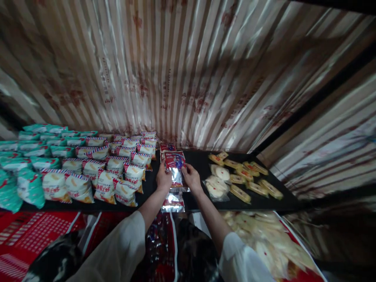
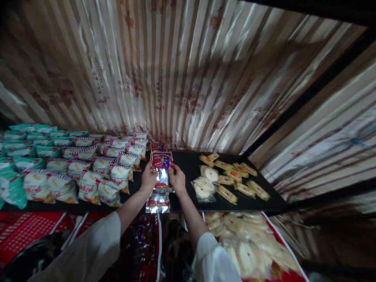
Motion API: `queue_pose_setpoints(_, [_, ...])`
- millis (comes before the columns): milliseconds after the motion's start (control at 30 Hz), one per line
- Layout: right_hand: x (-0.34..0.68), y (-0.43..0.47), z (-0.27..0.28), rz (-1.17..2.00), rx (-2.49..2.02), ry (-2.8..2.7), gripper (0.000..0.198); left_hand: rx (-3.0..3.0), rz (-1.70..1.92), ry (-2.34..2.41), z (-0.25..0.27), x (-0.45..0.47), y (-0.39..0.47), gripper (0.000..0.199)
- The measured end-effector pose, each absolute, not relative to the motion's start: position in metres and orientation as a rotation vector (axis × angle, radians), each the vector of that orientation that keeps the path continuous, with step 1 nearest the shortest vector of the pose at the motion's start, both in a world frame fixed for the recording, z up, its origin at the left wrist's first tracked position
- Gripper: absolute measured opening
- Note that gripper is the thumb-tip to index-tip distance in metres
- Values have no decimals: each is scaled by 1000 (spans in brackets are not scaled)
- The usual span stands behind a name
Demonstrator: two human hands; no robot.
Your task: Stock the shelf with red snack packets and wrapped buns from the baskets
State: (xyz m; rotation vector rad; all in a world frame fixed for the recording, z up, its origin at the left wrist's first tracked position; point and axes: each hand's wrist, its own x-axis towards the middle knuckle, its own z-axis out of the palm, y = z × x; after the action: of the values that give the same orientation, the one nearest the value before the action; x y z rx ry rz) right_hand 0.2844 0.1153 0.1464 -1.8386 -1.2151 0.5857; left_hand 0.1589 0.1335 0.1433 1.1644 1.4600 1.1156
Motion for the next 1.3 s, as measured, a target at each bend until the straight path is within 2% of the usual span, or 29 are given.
queue_pose_setpoints(133, [283, 151, 154, 490, -2028, -1292, 36, 1386, 985, 1696, 148, 165, 167, 60])
queue_pose_setpoints(267, [281, 170, 155, 452, -2150, -1360, 41, 1582, 875, 1832, 149, 168, 183, 48])
queue_pose_setpoints(533, [278, 170, 138, 362, -2190, -1459, 40, 1827, 759, 1907, 138, 168, 185, 42])
queue_pose_setpoints(767, [273, 169, 135, 311, -2219, -1441, 39, 1811, 860, 1939, 137, 171, 178, 39])
queue_pose_setpoints(867, [274, 176, 132, 261, -2143, -1453, 46, 1784, 863, 1942, 136, 173, 179, 41])
queue_pose_setpoints(967, [275, 188, 128, 364, -1997, -1474, 55, 1740, 830, 1919, 132, 174, 181, 42])
queue_pose_setpoints(1133, [268, 201, 120, 429, -1942, -1513, 47, 1679, 886, 1895, 126, 172, 184, 41])
queue_pose_setpoints(1300, [259, 203, 118, 388, -2003, -1516, 52, 1593, 908, 1880, 124, 170, 186, 41])
